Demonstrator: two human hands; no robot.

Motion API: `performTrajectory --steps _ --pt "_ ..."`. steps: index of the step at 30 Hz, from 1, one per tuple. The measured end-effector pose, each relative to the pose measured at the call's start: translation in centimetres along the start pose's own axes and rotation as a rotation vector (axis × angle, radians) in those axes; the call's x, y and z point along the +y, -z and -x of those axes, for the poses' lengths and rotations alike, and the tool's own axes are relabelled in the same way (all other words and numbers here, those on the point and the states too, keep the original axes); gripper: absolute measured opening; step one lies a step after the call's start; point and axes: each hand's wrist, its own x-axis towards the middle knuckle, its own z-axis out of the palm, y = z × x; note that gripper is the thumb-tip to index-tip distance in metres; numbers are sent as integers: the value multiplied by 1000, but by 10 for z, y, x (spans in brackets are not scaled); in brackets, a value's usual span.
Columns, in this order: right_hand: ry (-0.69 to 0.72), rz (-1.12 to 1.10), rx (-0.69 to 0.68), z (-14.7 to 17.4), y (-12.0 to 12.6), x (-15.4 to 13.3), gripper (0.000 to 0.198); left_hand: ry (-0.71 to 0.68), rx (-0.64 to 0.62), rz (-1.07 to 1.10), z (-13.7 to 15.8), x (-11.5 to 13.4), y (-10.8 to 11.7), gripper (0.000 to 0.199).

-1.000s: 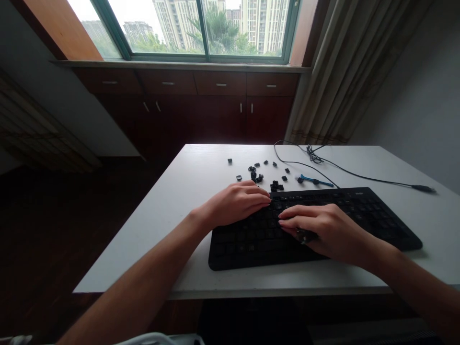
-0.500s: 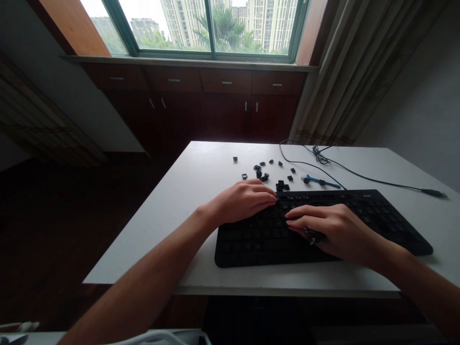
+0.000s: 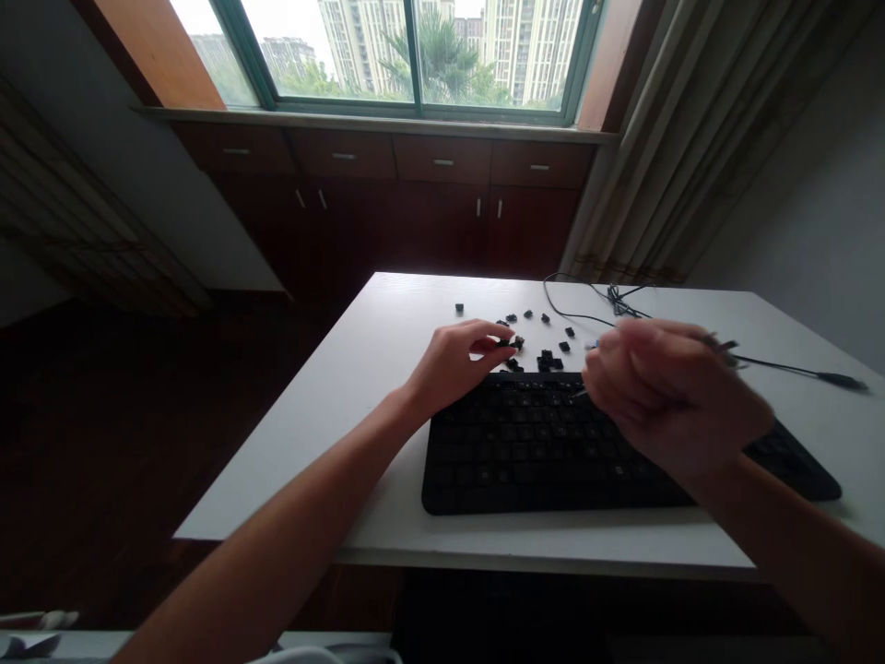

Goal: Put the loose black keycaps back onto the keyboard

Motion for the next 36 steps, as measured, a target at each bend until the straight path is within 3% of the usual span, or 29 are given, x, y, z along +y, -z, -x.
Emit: performTrajectory --steps 2,6,13,16,21,24,29,33,36 --pt "29 -8 -10 -1 -5 6 50 72 25 56 0 0 0 28" --pt "-133 108 -66 3 0 28 52 147 47 192 -3 4 0 34" --pt "-94 -60 -14 -1 8 25 50 380 -59 583 -6 9 -2 40" --pt "-174 11 -45 -2 7 28 51 429 -63 639 -6 9 -3 39" --pt "-72 7 -71 0 5 32 51 466 -60 673 -6 8 -3 37" --pt "-142 138 -125 2 2 37 53 492 -46 673 -7 8 -2 37" --pt "-106 147 -153 -2 3 18 52 530 -52 768 -8 10 -1 33" --pt "102 496 -29 -17 20 12 48 614 -82 949 -8 9 3 24" --pt "263 880 -36 -31 36 27 22 643 -92 1035 -8 8 5 18"
